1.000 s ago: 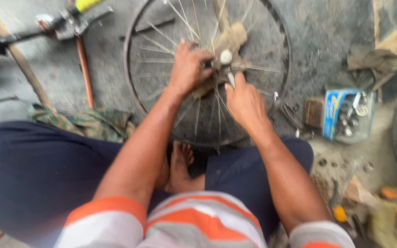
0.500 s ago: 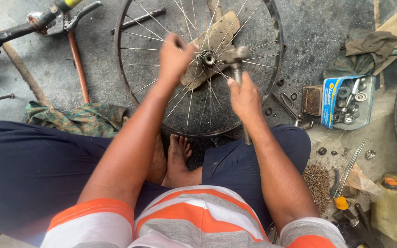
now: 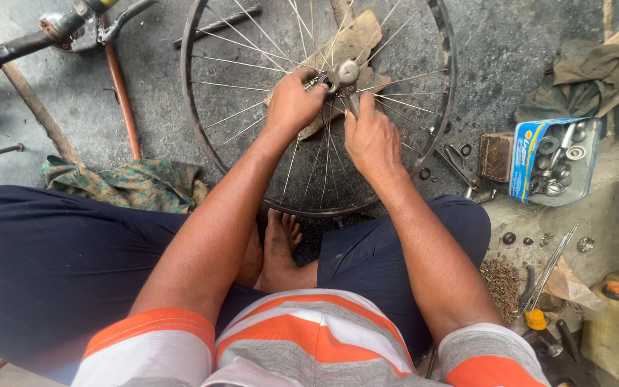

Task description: The person cleans a small metal component with a cloth and then uses a hammer to tap a central axle piece into the bicycle wheel hub while sitting on the ground.

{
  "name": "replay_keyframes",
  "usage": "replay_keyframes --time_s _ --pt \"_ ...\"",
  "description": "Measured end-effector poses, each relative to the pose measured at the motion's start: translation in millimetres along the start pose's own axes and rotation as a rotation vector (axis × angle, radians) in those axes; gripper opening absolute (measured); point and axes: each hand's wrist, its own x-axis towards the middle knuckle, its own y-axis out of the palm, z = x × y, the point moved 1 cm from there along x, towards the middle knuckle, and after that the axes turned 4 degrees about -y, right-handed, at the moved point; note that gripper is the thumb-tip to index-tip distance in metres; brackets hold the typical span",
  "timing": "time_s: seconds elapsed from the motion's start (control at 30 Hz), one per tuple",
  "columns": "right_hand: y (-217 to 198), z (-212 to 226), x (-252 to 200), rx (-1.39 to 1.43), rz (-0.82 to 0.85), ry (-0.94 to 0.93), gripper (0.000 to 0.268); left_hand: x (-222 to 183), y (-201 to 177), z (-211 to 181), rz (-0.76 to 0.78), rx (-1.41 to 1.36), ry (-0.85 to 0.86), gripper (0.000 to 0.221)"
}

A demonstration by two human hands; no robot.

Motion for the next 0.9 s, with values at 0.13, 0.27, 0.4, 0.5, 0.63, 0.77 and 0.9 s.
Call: replay_keyframes --time_s 0.13,0.27,0.4,0.5,0.63,0.77,0.9 --pt "-1 5 1 -0.077 0.059 0.022 0.026 4 2 5 0.042 -0.023 0.000 0.047" --pt "-26 18 10 -0.058 0.119 0.098 0.029 8 1 3 0.078 -0.063 -0.073 0.047" --pt "-43 26 -9 0.049 -0.208 -0.094 0.030 12 -2 3 0.111 -0.048 -0.106 0.047" --pt "-24 21 -9 -0.031 -0.256 -0.152 0.037 14 -3 8 0.126 -0.068 -0.023 0.045" --pt "-12 13 5 -0.125 0.010 -0.016 0.037 32 1 0 0.095 0.026 0.016 0.043" --pt "-29 23 -4 -0.169 -0.021 -0.008 0.032 18 11 20 0.118 -0.037 0.076 0.043" --pt "-51 33 -13 0.113 -0.100 0.083 0.028 19 4 21 0.144 -0.059 0.085 0.044"
